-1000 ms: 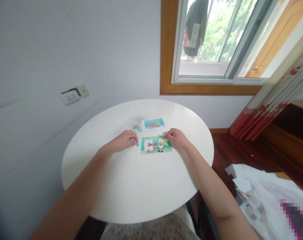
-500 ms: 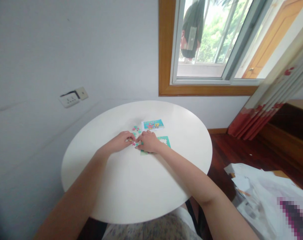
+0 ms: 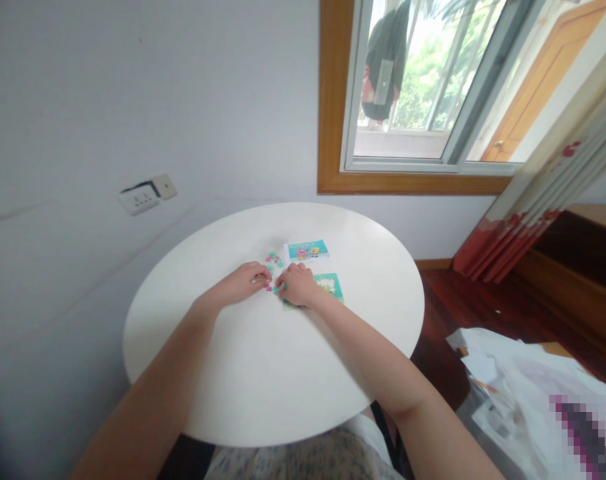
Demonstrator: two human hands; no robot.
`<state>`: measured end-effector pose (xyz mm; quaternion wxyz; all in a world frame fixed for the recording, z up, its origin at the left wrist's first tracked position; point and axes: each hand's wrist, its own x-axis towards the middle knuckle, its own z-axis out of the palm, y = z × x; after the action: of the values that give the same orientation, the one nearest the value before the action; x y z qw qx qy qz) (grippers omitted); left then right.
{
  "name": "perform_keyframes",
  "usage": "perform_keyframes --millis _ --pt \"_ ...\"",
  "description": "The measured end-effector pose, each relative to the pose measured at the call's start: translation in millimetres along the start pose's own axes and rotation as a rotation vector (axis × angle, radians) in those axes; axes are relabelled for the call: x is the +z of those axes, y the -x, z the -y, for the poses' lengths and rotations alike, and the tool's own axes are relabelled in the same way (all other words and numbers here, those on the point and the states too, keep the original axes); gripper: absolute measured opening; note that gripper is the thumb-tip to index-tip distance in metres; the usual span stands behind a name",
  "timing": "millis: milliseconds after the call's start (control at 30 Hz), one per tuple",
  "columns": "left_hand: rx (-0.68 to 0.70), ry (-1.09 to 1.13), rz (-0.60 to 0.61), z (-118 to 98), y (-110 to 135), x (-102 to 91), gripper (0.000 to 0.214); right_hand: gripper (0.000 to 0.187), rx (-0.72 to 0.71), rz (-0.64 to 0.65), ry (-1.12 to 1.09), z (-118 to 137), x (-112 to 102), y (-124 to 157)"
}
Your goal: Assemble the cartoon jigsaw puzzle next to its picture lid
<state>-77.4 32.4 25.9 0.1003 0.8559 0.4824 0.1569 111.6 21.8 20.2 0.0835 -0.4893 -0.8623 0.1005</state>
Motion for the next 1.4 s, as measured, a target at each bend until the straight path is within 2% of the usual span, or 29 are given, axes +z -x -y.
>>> perform_keyframes --millis 333,533,633,867,1067,1200,1400 --pt "0.028 0.074 0.027 5 0 5.4 0.022 0.027 -0.007 -0.047 -0.082 -3 5 0" --pt "0.049 0.047 0.086 1 -1 4.4 0.021 0.026 -0.044 -0.113 -0.119 -6 8 4" --pt "0.034 0.053 0.076 -1 -2 3.7 0.018 0.025 -0.062 -0.148 -0.137 -6 10 5" --pt "-0.004 0.26 0.098 -4 1 -1.7 0.021 0.023 -0.116 -0.186 -0.268 -11 9 7" --pt "-0.027 0.44 0.066 -8 -2 0.5 0.022 0.024 -0.112 -0.279 -0.352 -26 3 6" --pt "-0.037 0.514 0.066 -18 -5 4.1 0.025 0.018 -0.169 -0.253 -0.514 -32 5 6" --pt "-0.104 0.662 0.044 -30 -8 10.3 0.03 0.018 -0.023 -0.141 -0.892 -37 8 6"
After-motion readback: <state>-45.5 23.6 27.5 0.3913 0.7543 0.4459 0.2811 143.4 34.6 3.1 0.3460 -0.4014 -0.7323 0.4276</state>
